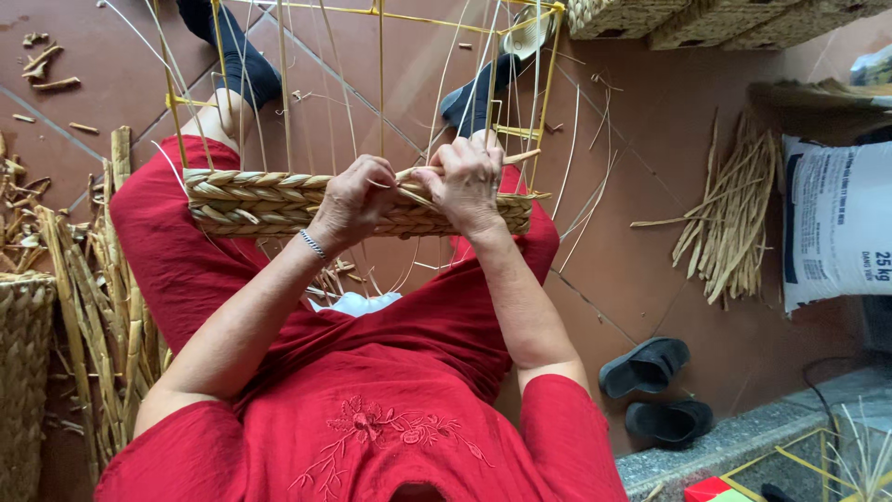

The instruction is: The person sits on the floor weaving a basket, threading and tightening long dried plant strands around a woven basket body held across their lap. They tuck and pull strands through the weave, briefly cut a strand with scissors, and continue weaving new strands around the rim.

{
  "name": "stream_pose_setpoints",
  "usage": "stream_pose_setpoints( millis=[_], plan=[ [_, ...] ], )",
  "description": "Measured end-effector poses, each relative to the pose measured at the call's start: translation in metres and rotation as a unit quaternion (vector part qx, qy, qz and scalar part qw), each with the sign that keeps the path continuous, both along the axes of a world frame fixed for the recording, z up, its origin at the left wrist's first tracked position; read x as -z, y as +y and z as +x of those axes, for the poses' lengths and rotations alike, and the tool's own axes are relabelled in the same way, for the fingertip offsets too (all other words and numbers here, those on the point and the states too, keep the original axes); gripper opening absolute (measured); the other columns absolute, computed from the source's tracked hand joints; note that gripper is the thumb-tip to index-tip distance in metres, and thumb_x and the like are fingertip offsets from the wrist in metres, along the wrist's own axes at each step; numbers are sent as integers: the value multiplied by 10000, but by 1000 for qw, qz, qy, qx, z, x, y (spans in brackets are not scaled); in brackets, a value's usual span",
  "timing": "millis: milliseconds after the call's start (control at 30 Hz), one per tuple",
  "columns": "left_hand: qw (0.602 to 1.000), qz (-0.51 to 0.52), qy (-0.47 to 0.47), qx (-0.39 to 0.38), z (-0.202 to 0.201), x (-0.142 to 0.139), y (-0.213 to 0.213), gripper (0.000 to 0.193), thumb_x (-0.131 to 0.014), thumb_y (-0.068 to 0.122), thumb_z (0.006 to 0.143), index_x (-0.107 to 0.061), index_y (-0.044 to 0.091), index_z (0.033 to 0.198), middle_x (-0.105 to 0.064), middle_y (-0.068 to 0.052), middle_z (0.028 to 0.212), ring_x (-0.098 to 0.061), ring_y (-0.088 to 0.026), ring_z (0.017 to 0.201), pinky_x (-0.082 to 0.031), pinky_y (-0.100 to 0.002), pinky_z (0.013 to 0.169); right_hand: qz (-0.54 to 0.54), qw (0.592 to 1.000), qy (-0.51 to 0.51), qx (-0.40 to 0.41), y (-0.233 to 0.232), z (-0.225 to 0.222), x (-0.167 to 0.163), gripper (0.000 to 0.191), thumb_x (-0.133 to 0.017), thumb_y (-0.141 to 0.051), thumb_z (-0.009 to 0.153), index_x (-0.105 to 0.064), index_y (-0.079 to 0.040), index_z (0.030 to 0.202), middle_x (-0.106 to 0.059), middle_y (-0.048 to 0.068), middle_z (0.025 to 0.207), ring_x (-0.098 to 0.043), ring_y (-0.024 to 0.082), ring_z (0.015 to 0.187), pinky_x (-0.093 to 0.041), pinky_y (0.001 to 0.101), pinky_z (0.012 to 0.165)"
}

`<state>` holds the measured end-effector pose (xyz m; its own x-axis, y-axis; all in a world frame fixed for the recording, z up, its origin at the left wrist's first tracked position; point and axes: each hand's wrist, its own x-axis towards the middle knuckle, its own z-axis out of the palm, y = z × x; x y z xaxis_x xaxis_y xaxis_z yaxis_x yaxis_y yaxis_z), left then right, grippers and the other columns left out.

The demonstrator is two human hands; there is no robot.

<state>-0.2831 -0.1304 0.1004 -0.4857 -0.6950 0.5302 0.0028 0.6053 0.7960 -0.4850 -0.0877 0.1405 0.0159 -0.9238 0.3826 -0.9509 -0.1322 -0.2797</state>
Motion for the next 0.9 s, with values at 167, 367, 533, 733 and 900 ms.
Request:
stream_pose_setpoints(
  millis=[167,367,533,733,900],
  plan=[
    [992,117,-36,8,-2,7,-10,169,-674,66,981,-517,35,1039,-709,-139,984,-737,-280,760,-582,-371,682,-4,999,40,5,7,8,11,311,-847,-335,806,-629,-116,767,-602,58,823,-577,264,834,-377,457,807],
    [969,29,-231,-87,-31,2,-36,161,-671,130,1041,-531,100,1116,-709,-133,735,-700,-319,707,-543,-452,677,94,991,-92,33,40,-8,14,296,-813,-338,875,-663,-110,760,-668,54,766,-652,248,693,-470,415,672],
    [947,302,-109,-24,-11,-26,-37,370,-609,139,978,-457,53,1305,-729,-121,772,-704,-170,615,-571,-358,545,145,971,-144,126,58,-46,-2,339,-871,-392,825,-716,-100,751,-693,72,741,-676,230,642,-532,387,627],
    [925,272,129,-230,168,-14,-22,204,-586,5,1128,-575,23,1331,-695,-83,1042,-702,-128,840,-607,-266,679,-23,986,33,159,90,-90,-23,359,-918,-262,786,-765,-68,1046,-700,113,1121,-571,311,1102,-464,452,944],
    [891,166,-2,-423,287,41,18,66,-564,-4,1084,-585,-14,1145,-693,-103,1018,-698,-216,924,-597,-370,818,-70,980,-96,162,94,-81,-12,189,-850,-92,889,-744,-65,1043,-692,91,1186,-579,288,1159,-495,415,1008]
  ],
)
